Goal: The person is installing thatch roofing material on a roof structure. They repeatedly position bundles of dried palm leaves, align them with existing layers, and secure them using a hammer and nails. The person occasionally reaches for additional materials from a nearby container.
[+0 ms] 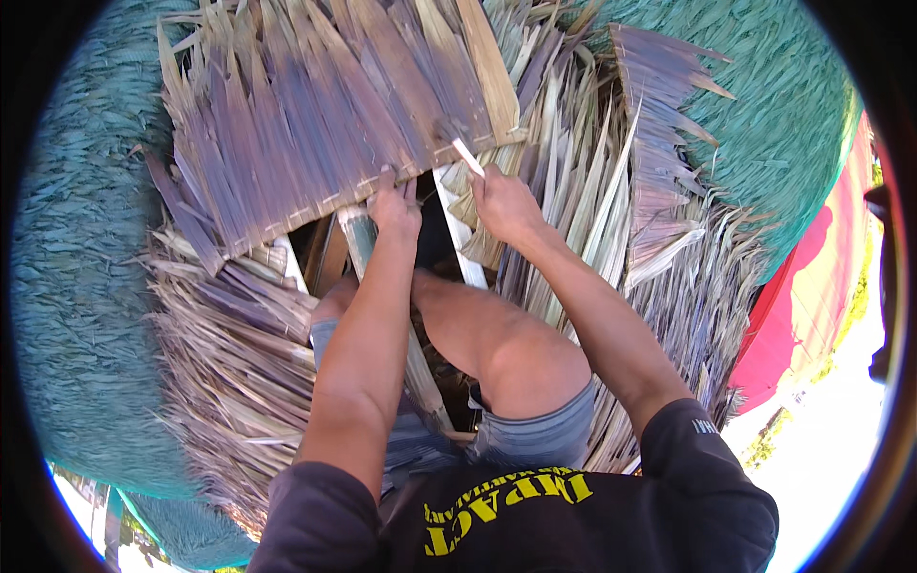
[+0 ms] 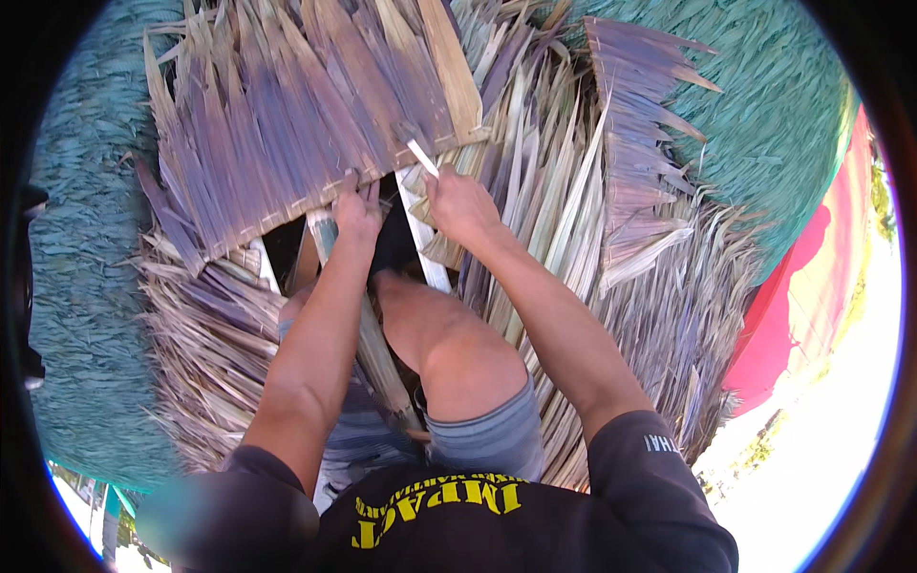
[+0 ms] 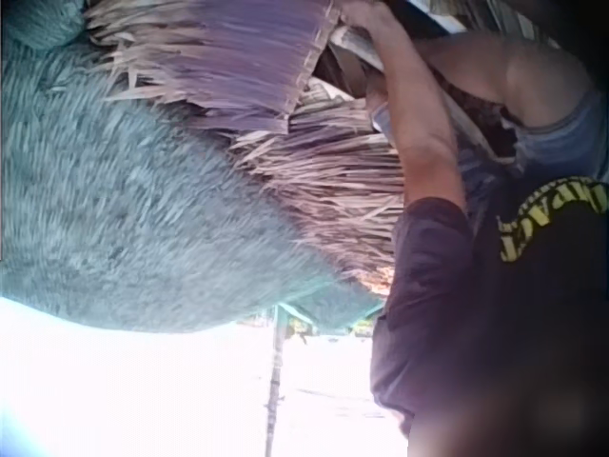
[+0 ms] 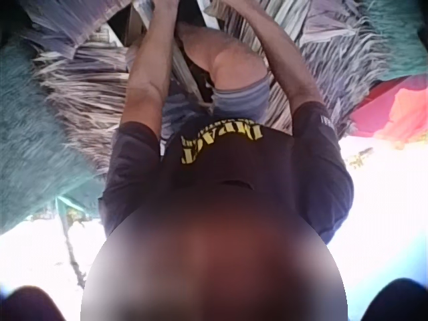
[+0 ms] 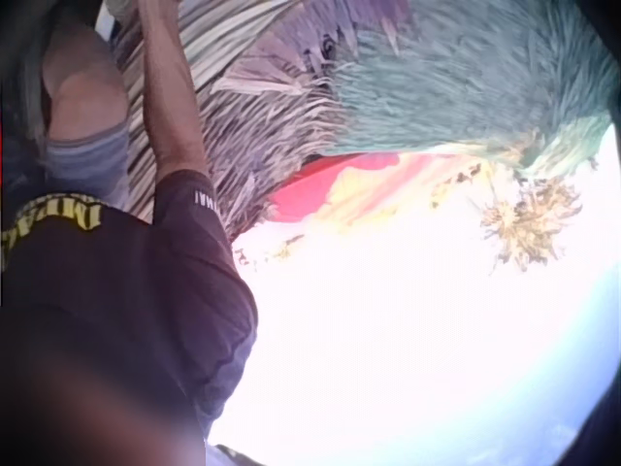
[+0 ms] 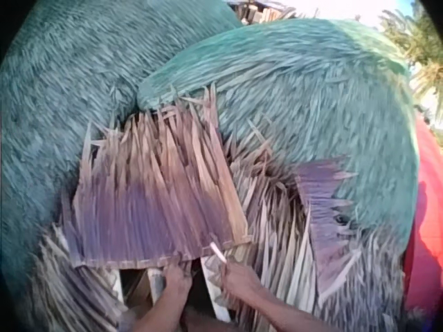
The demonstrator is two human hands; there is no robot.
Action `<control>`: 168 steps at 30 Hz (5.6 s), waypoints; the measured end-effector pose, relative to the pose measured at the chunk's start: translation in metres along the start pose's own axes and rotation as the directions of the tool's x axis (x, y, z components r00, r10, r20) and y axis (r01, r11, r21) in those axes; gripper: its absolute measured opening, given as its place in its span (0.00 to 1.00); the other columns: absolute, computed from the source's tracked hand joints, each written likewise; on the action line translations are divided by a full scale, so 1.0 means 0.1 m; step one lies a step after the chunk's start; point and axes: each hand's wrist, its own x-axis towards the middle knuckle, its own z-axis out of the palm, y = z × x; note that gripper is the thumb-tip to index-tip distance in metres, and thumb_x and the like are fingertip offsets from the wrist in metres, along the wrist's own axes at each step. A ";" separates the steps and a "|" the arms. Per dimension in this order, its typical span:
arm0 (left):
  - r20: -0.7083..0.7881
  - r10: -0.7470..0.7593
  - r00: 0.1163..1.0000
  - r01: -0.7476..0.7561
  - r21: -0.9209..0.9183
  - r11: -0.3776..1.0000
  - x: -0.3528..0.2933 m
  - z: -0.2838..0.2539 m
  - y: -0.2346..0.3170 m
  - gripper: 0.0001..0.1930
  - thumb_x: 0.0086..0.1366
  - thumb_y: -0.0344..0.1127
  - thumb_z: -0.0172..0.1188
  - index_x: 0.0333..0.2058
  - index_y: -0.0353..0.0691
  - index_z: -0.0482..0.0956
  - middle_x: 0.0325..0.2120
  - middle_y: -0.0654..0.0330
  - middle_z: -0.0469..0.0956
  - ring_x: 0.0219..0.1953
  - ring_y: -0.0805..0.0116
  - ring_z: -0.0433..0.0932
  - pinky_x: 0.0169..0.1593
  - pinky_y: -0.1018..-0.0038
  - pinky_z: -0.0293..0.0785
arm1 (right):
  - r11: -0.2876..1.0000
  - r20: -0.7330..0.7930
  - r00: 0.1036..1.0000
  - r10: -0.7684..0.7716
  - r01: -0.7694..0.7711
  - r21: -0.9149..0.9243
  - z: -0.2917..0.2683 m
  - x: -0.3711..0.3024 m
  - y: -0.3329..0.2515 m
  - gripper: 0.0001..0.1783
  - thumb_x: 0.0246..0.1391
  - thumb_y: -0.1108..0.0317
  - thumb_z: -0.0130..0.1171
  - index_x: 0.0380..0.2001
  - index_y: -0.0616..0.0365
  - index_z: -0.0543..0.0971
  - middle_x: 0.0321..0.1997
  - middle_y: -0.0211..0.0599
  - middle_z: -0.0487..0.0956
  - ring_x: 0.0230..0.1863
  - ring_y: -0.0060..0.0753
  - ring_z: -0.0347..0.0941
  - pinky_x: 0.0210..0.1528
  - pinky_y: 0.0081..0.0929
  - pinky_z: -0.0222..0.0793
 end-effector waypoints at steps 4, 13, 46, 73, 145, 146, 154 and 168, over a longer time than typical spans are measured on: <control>-0.016 0.039 0.999 -0.039 0.012 0.999 -0.02 0.04 -0.03 0.21 0.70 0.33 0.61 0.57 0.35 0.67 0.54 0.52 0.73 0.55 0.52 0.76 0.60 0.56 0.76 | 0.909 -0.429 0.842 -0.328 0.404 0.098 0.02 -0.06 0.06 0.19 0.67 0.59 0.50 0.42 0.69 0.72 0.28 0.70 0.77 0.35 0.72 0.76 0.38 0.60 0.70; -0.036 -0.227 0.973 0.223 0.389 0.894 -0.55 0.11 0.50 0.13 0.70 0.31 0.58 0.51 0.34 0.74 0.43 0.52 0.80 0.45 0.56 0.83 0.49 0.63 0.84 | 0.599 0.454 0.884 0.109 -0.423 0.680 -0.11 0.40 -0.05 0.26 0.71 0.47 0.45 0.37 0.62 0.75 0.37 0.54 0.84 0.35 0.52 0.84 0.36 0.42 0.79; 0.476 0.436 0.763 -0.594 0.783 0.185 -0.91 -1.53 2.72 0.07 0.65 0.26 0.63 0.41 0.33 0.80 0.32 0.54 0.85 0.37 0.73 0.84 0.40 0.75 0.79 | 0.901 0.351 0.936 -0.033 -0.124 0.416 1.51 -0.09 -1.84 0.22 0.71 0.50 0.49 0.40 0.62 0.71 0.34 0.52 0.80 0.35 0.58 0.79 0.37 0.47 0.75; 0.833 0.217 0.510 -0.778 0.554 -0.298 0.31 -1.54 2.71 0.10 0.56 0.36 0.70 0.36 0.40 0.84 0.43 0.58 0.77 0.47 0.51 0.74 0.52 0.59 0.70 | 0.983 0.247 0.954 -0.170 0.182 -0.028 1.60 -0.24 -2.02 0.17 0.70 0.58 0.46 0.38 0.64 0.67 0.25 0.68 0.77 0.31 0.76 0.74 0.35 0.65 0.67; 0.786 -0.481 0.389 -0.851 0.507 0.140 -3.80 0.91 -0.82 0.08 0.66 0.29 0.63 0.42 0.33 0.81 0.31 0.63 0.82 0.33 0.76 0.79 0.38 0.76 0.74 | 0.324 -0.230 0.242 0.943 -0.497 0.805 0.24 -2.20 2.71 0.20 0.49 0.60 0.70 0.39 0.66 0.84 0.43 0.62 0.83 0.50 0.60 0.80 0.51 0.48 0.76; 0.768 -0.473 0.432 -0.833 0.541 0.119 -3.77 0.91 -0.83 0.08 0.66 0.30 0.63 0.42 0.35 0.81 0.31 0.64 0.81 0.32 0.75 0.77 0.38 0.76 0.73 | 0.303 -0.191 0.257 0.947 -0.525 0.795 0.23 -2.17 2.72 0.21 0.48 0.59 0.71 0.41 0.64 0.84 0.44 0.62 0.82 0.52 0.62 0.79 0.54 0.48 0.75; 0.760 -0.423 0.493 -0.709 0.633 0.311 -3.71 0.90 -0.75 0.09 0.68 0.30 0.61 0.45 0.35 0.78 0.34 0.64 0.79 0.33 0.76 0.76 0.40 0.77 0.72 | 0.130 0.022 0.412 0.911 -0.336 0.933 0.29 -2.02 2.85 0.18 0.56 0.59 0.69 0.24 0.63 0.78 0.23 0.39 0.77 0.19 0.31 0.71 0.20 0.35 0.65; 0.730 -0.454 0.511 -0.624 0.678 0.388 -3.62 0.95 -0.73 0.10 0.68 0.31 0.62 0.46 0.36 0.77 0.34 0.65 0.78 0.34 0.76 0.77 0.39 0.78 0.71 | -0.503 0.339 0.774 0.536 -0.030 0.864 -0.11 -2.32 2.83 0.16 0.61 0.54 0.66 0.29 0.47 0.70 0.17 0.19 0.64 0.14 0.16 0.57 0.16 0.20 0.56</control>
